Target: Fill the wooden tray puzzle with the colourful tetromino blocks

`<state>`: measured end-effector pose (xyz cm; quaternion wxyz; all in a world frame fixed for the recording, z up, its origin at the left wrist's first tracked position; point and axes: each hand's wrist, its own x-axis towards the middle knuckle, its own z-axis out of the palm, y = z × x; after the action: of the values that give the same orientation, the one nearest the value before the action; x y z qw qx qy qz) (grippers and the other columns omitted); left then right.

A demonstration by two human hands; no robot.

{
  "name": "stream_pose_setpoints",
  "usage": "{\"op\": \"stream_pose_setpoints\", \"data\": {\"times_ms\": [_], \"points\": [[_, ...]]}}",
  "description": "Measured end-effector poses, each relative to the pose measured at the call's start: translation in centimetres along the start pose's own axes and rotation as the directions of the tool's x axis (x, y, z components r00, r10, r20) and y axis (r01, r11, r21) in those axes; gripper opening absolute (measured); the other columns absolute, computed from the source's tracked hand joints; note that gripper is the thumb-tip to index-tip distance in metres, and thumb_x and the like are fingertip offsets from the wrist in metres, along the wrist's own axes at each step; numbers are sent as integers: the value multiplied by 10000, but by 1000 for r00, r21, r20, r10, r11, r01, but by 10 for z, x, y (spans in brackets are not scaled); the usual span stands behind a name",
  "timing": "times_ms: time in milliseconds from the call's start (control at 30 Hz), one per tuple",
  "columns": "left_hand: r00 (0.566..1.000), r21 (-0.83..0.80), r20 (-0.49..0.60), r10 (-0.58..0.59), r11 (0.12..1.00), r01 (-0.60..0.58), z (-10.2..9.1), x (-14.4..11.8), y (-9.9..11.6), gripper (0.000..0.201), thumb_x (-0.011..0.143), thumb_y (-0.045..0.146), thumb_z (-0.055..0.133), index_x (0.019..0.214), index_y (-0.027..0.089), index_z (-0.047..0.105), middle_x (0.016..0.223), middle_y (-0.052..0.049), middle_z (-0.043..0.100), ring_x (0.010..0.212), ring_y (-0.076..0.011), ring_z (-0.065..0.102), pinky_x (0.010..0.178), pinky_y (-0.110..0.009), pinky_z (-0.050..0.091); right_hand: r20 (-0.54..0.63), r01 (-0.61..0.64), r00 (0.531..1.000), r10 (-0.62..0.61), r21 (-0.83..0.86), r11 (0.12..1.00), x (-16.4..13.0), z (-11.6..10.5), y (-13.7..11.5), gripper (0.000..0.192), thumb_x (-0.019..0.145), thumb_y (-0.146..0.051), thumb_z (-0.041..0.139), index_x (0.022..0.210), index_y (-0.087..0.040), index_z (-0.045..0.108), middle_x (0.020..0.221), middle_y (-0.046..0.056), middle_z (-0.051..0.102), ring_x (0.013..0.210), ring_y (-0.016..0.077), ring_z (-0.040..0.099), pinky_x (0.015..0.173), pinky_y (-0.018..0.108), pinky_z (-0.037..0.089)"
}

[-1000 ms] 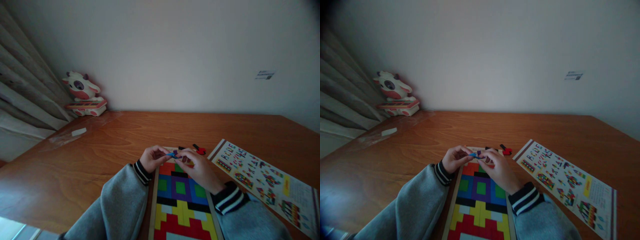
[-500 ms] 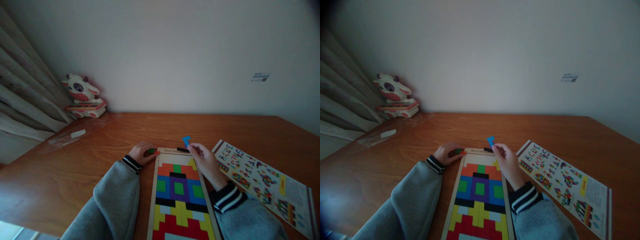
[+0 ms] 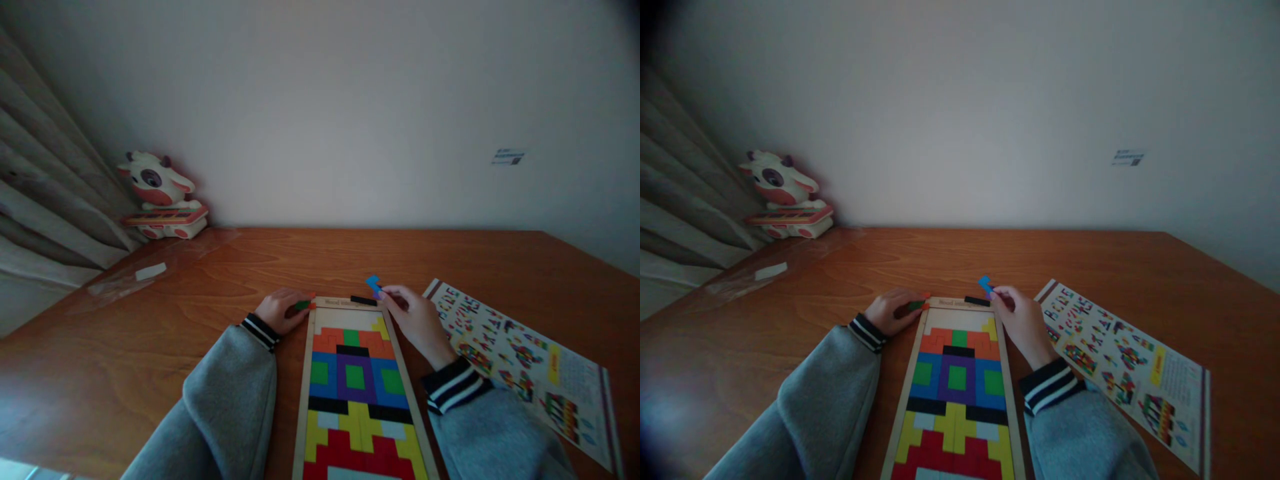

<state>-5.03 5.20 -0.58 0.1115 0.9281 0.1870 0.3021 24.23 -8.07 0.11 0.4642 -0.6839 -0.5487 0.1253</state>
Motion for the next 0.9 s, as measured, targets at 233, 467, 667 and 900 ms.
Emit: {"op": "stream_pose_setpoints", "data": {"times_ms": [233,467,667,900], "points": [[999,-3,15,35,999,-35,2,1,-1,349,862,225,583,1201,180,651,1177,-108,707,1044,-225,671,928,-388,531,-7,-39,999,39,5,999,3,-3,11,291,864,-471,582,938,-220,712,919,76,779,831,252,729,775,400,564],[998,1,49,28,1000,-29,3,0,-4,397,870,212,568,1261,193,626,1193,-117,702,1075,-242,657,942,-431,506,-8,-32,999,31,-93,995,3,-5,16,290,868,-471,560,907,-230,717,903,75,779,816,261,725,748,403,555],[999,-18,38,35,999,-34,4,0,-6,331,901,253,577,1220,200,649,1147,-106,723,1044,-230,677,924,-407,531,-32,72,996,-82,-235,969,4,-3,22,352,896,-496,511,881,-213,719,864,87,743,729,232,679,680,378,527],[999,-38,-11,43,998,-44,2,3,1,270,915,230,561,1148,196,695,1076,-101,748,997,-227,704,897,-396,564,37,162,987,-157,-178,971,1,-2,4,273,939,-428,496,983,-227,675,945,68,738,845,229,690,773,377,532]]}}
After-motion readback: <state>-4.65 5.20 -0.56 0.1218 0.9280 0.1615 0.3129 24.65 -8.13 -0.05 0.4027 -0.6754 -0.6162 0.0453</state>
